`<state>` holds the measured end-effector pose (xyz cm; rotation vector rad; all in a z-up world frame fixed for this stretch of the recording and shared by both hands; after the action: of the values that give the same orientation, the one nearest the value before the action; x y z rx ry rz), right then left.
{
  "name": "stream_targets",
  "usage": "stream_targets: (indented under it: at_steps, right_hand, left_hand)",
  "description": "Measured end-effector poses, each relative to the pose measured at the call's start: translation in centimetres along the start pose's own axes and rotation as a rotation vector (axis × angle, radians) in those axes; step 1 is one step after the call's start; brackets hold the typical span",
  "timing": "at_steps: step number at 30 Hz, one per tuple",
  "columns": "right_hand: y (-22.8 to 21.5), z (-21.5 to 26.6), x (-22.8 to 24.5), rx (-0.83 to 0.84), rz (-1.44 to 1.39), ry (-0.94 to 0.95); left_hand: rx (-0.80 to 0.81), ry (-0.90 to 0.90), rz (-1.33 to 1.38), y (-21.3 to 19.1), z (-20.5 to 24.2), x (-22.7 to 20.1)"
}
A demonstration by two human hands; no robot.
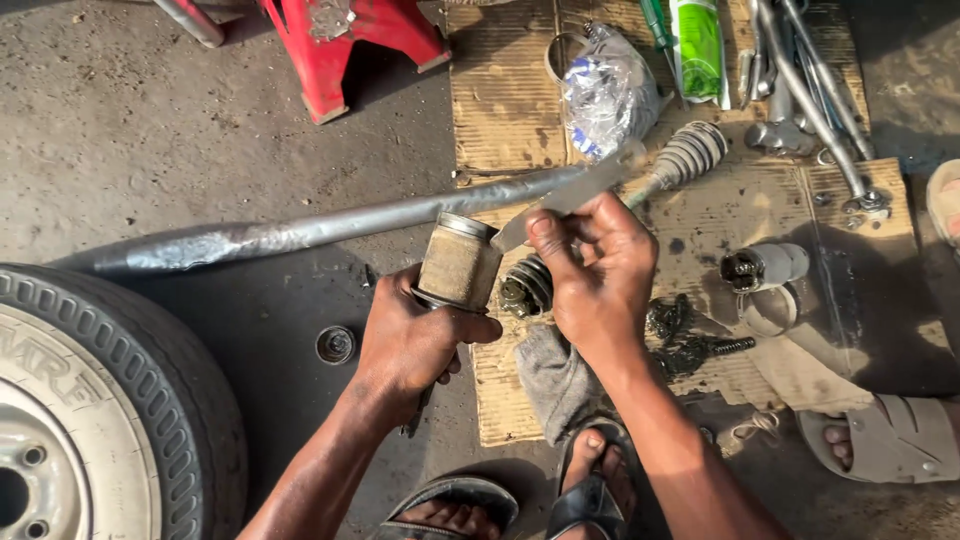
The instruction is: Cleaning grease and metal components from a disassembled CV joint.
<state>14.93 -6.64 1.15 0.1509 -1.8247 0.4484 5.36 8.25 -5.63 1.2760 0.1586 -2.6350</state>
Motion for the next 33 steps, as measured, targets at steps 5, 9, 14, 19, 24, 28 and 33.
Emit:
stream_targets:
  at_steps: [5,9,14,19,24,28,33]
  right_hand:
    - [4.3,0.6,0.9,0.200,0.102,-0.084]
    - [5.4,-0.1,1.8,0.129,0.020,-0.083]
    - [7.7,0.5,2.8,0.240,0.143,-0.187]
    - [7.6,1.4,2.8,0.194,0.147,-0.236]
    - [6.1,0.2,1.9,0.147,0.066,-0.071]
    - [6.3,2.3,3.0,0.199,0.335,-0.259]
    - [5.2,2.4,1.4,0.155,0.232,-0.137]
  left_hand:
    - [-0.014,-0.004,0.008,-2.6,0.1,0.4]
    - [-0.031,-0.033,0.050,-4.3,0.9,1.2]
    - [-0.073,-0.057,0.053,-5.9,0.9,1.5]
    - [-0.068,-0.084,0.097,-5.8,1.0,1.9]
    - [-0.037,-0.130,0.072,-4.8,1.1,2.8]
    - [-0.047,-0.126,0.056,-4.6,0.7,3.3]
    - [-0.070,-0.162,0.057,-4.0,1.1,3.3]
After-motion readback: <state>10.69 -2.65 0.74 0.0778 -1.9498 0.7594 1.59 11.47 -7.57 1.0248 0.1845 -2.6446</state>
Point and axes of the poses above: each hand's wrist, its own z-axis away from the middle knuckle, its own y-axis out of the palm, x = y × z, the point moved 10 cm from there along -z, towards the middle knuckle, and after that the axes turned 4 degrees about x, right-handed, at the moved point
